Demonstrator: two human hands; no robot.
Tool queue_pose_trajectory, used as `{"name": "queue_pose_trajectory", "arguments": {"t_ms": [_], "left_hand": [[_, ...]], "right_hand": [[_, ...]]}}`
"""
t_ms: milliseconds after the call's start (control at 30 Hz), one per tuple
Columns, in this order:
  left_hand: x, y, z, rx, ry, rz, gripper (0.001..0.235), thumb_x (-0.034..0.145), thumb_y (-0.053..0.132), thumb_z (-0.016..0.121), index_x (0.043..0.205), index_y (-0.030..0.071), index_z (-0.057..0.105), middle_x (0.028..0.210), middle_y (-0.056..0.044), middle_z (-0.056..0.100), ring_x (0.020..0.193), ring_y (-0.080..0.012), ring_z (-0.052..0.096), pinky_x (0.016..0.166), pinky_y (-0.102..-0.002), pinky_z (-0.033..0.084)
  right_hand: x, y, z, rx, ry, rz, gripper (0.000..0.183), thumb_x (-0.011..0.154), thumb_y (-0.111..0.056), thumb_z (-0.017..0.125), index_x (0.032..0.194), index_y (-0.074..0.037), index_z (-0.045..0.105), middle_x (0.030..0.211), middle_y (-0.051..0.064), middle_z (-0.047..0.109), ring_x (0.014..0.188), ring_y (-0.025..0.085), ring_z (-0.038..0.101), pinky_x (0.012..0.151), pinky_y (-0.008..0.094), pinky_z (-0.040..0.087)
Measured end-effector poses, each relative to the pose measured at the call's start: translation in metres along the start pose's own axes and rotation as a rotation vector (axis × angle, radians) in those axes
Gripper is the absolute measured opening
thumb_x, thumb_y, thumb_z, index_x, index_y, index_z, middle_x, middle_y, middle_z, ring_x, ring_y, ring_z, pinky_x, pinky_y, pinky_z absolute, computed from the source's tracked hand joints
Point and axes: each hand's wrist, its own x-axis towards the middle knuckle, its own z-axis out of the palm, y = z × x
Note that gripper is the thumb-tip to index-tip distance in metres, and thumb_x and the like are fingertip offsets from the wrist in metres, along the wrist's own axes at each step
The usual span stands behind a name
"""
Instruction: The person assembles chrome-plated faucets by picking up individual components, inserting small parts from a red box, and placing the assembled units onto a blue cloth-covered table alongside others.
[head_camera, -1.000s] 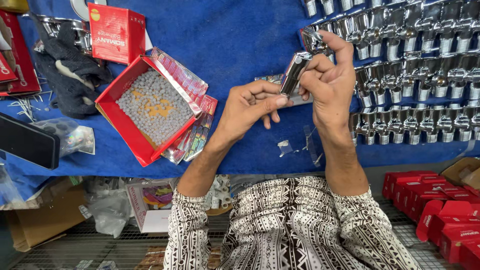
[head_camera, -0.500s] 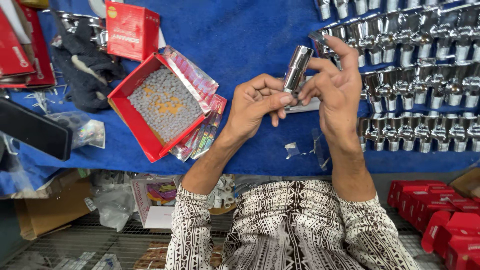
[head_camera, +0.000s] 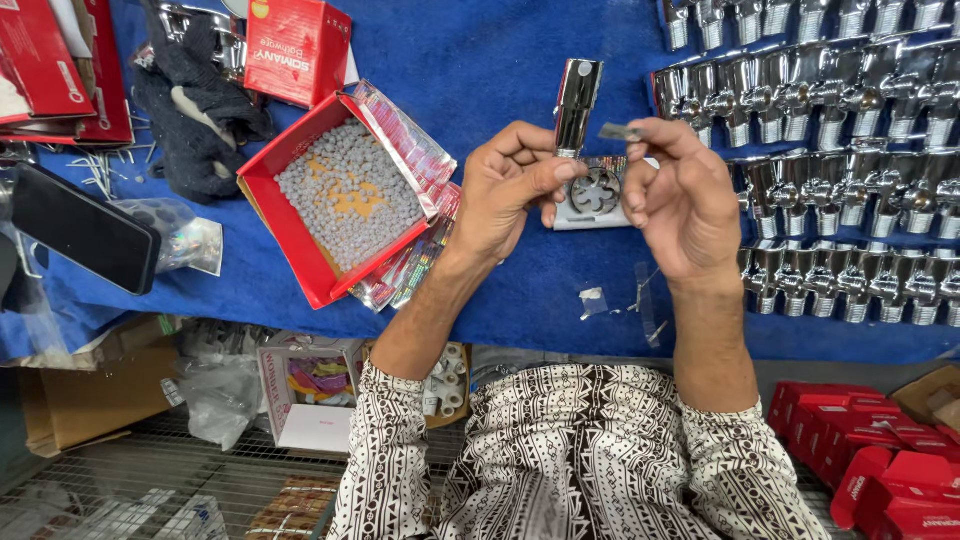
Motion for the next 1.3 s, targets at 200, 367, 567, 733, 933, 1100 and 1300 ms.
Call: {"name": "queue_pose_trajectory", "arguments": {"t_ms": [200,367,567,733,933,1100,1300], "left_hand": [[0.003,0.0,0.0,0.007,0.02,0.009,0.023,0.095,0.005,0.077,0.113,-0.004,0.065,0.092,-0.01,0.071,0.075,-0.0105,0.065,0.055,-0.024,0.054],[0.003,0.0,0.0,0.024,0.039,-0.002,0.025,0.094,0.006,0.078,0.112,-0.003,0.064,0.091,-0.008,0.069,0.073,-0.0092,0.064,0.055,-0.023,0.052],[0.003,0.001,0.002,0.023,0.033,-0.019,0.024,0.094,0.006,0.078,0.111,-0.003,0.065,0.092,-0.008,0.07,0.073,-0.0093,0.064,0.055,-0.023,0.052],[0.004,-0.002,0.001,0.009,0.008,-0.006,0.024,0.094,0.004,0.078,0.112,-0.004,0.064,0.092,-0.01,0.071,0.073,-0.0098,0.065,0.055,-0.023,0.053],[0.005,-0.004,0.001,0.014,-0.004,0.007,0.024,0.094,0.001,0.077,0.113,-0.004,0.063,0.094,-0.012,0.072,0.074,-0.0108,0.067,0.055,-0.022,0.053],[0.005,-0.003,0.001,0.011,-0.004,0.009,0.025,0.094,0.001,0.077,0.113,-0.004,0.063,0.095,-0.013,0.073,0.076,-0.0112,0.068,0.055,-0.022,0.052],[0.004,-0.005,0.0,0.022,-0.002,0.009,0.026,0.094,0.0,0.077,0.114,-0.004,0.062,0.098,-0.014,0.073,0.078,-0.0114,0.069,0.056,-0.022,0.052]], "right_hand": [[0.002,-0.002,0.013,-0.005,-0.119,0.01,0.061,0.103,-0.033,0.073,0.144,0.009,0.054,0.139,0.02,0.058,0.125,0.025,0.059,0.099,0.034,0.055],[0.003,-0.006,0.023,0.006,-0.136,0.007,0.062,0.103,-0.037,0.072,0.142,0.008,0.054,0.146,0.02,0.053,0.136,0.027,0.054,0.109,0.038,0.051],[0.003,-0.007,0.023,-0.019,-0.105,0.023,0.059,0.103,-0.033,0.07,0.141,0.009,0.054,0.149,0.022,0.051,0.134,0.027,0.053,0.112,0.04,0.051],[0.003,-0.003,0.022,0.021,-0.137,0.027,0.058,0.104,-0.032,0.068,0.142,0.01,0.054,0.145,0.022,0.052,0.134,0.027,0.054,0.108,0.039,0.052],[0.003,-0.004,0.022,-0.008,-0.121,0.033,0.058,0.103,-0.03,0.067,0.143,0.009,0.053,0.149,0.022,0.053,0.133,0.027,0.055,0.107,0.039,0.053],[0.004,-0.005,0.025,-0.007,-0.116,0.036,0.058,0.103,-0.029,0.067,0.143,0.01,0.052,0.149,0.022,0.053,0.138,0.029,0.056,0.11,0.04,0.053],[0.005,-0.006,0.026,-0.024,-0.125,0.033,0.06,0.104,-0.029,0.067,0.145,0.011,0.051,0.146,0.023,0.056,0.133,0.027,0.056,0.105,0.037,0.053]]}}
